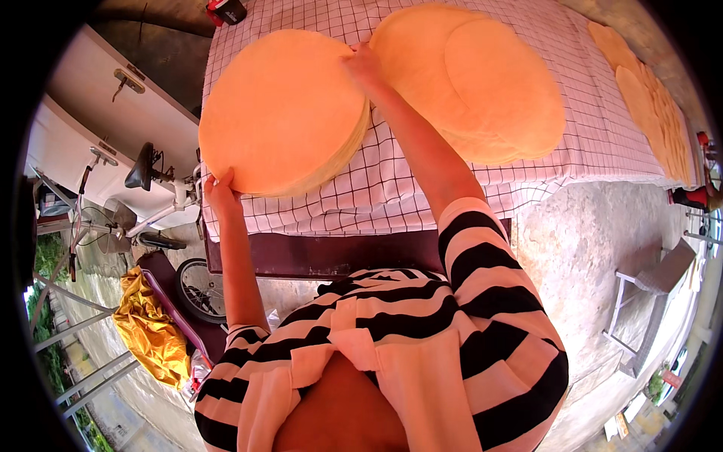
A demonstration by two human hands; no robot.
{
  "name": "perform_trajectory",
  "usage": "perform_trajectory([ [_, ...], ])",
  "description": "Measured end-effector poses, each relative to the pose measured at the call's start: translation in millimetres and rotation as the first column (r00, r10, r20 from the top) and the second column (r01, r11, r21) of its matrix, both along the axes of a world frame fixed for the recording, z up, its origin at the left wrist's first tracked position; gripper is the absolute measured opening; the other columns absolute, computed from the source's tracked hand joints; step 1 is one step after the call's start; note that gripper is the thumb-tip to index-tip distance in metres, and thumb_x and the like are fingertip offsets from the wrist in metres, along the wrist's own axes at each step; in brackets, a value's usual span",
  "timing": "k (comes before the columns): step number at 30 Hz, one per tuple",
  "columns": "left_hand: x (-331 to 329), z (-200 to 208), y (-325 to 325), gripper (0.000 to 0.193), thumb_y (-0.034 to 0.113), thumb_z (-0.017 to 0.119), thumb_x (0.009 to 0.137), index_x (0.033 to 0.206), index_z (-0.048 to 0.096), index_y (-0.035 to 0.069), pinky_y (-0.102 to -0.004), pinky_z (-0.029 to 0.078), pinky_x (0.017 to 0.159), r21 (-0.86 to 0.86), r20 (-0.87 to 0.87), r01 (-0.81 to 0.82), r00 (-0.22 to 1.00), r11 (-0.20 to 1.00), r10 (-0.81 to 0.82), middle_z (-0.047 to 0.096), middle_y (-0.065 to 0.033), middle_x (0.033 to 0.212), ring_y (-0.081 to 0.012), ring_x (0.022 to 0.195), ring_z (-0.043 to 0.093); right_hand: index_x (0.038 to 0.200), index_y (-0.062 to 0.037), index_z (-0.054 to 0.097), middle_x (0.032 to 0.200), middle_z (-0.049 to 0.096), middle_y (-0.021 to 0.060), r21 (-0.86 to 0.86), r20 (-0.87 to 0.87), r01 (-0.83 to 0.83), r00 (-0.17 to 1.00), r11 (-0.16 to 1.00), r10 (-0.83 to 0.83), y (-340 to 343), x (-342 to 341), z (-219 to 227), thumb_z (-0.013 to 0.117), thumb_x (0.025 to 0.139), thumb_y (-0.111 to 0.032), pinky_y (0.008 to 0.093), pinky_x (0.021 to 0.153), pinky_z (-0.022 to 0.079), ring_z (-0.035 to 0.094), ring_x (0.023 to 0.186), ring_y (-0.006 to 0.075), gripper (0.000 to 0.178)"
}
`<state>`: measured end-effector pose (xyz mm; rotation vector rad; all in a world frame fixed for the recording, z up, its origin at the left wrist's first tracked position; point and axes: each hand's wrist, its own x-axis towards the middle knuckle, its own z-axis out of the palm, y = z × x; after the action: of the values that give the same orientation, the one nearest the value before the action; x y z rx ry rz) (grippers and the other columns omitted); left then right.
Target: The person picks up thin circular dough sheets from a long table and stacks them onto two separate piles on a smaller table.
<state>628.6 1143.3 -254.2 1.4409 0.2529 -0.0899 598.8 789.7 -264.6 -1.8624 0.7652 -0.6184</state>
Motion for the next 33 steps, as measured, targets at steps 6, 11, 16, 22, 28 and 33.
perform_trajectory([
  [6, -3.4, 11.0, 22.2, 0.046, 0.011, 0.063, 0.078, 0.113, 0.037, -0.004, -0.0262, 0.047, 0.039, 0.219, -0.057, 0.122, 0.992, 0.968, -0.112, 0.057, -0.0154, 0.089, -0.0188, 0.058, 0.059, 0.109, 0.0022, 0.051, 0.108, 0.054, 0.0171, -0.221, -0.021, 0.037, 0.999, 0.975, -0.043, 7.9, -25.5, -0.9, 0.056, 0.081, -0.025, 0.0346, 0.084, 0.043, 0.053, 0.098, 0.0262, 0.039],
  [11, 1.7, -19.2, 39.7, 0.055, 0.034, 0.053, 0.088, 0.12, 0.039, -0.008, -0.0332, 0.044, 0.078, 0.418, 0.335, -0.098, 0.941, 0.903, -0.053, 0.05, -0.0199, 0.109, -0.0259, 0.095, 0.053, 0.117, 0.0033, 0.043, 0.119, 0.045, 0.0222, -0.197, -0.003, -0.092, 0.996, 0.976, 0.094, 44.6, -43.6, 3.4, 0.052, 0.084, -0.025, 0.0409, 0.095, 0.034, 0.042, 0.113, 0.0333, 0.044],
  [16, -9.7, -44.8, -0.7, 0.059, 0.034, 0.049, 0.09, 0.128, 0.033, -0.008, -0.0366, 0.035, 0.096, 0.531, 0.475, 0.046, 0.811, 0.846, -0.343, 0.041, -0.0254, 0.125, -0.0342, 0.114, 0.042, 0.124, 0.0039, 0.034, 0.12, 0.044, 0.0232, -0.311, 0.129, -0.021, 0.99, 0.95, 0.065, 15.4, -38.6, -49.2, 0.051, 0.083, -0.023, 0.0417, 0.097, 0.033, 0.042, 0.113, 0.0361, 0.052],
  [22, -63.2, 9.6, -12.8, 0.044, 0.024, 0.047, 0.092, 0.122, 0.041, -0.008, -0.0447, 0.035, 0.097, 0.731, 0.661, -0.366, 0.59, 0.576, -0.464, 0.035, -0.0269, 0.131, -0.0395, 0.12, 0.037, 0.105, 0.0025, 0.046, 0.104, 0.055, 0.0143, 0.081, 0.28, 0.043, 0.958, 0.996, -0.064, 26.6, -140.3, 17.9, 0.052, 0.086, -0.019, 0.0345, 0.084, 0.044, 0.054, 0.101, 0.0252, 0.03],
  [28, -151.9, 50.3, -111.5, 0.026, 0.005, 0.05, 0.087, 0.111, 0.051, -0.005, -0.0427, 0.036, 0.096, 0.783, 0.621, -0.129, 0.216, 0.608, -0.754, 0.039, -0.0205, 0.13, -0.0357, 0.12, 0.039, 0.099, 0.0013, 0.047, 0.091, 0.057, 0.0108, 0.754, 0.328, 0.282, 0.62, 0.592, -0.713, -58.8, -308.1, 7.7, 0.05, 0.086, -0.009, 0.0271, 0.066, 0.051, 0.059, 0.078, 0.017, 0.017],
  [33, -209.4, 42.6, -221.3, 0.014, 0.002, 0.055, 0.082, 0.094, 0.058, -0.003, -0.0432, 0.037, 0.094, 0.814, 0.572, 0.152, -0.04, 0.561, -0.819, 0.055, -0.0166, 0.112, -0.0358, 0.115, 0.045, 0.085, 0.0049, 0.052, 0.079, 0.055, 0.0094, 0.875, 0.25, 0.215, 0.564, 0.433, -0.787, -113.2, -380.3, -21.2, 0.053, 0.081, -0.002, 0.0257, 0.06, 0.048, 0.055, 0.069, 0.0164, 0.008],
])
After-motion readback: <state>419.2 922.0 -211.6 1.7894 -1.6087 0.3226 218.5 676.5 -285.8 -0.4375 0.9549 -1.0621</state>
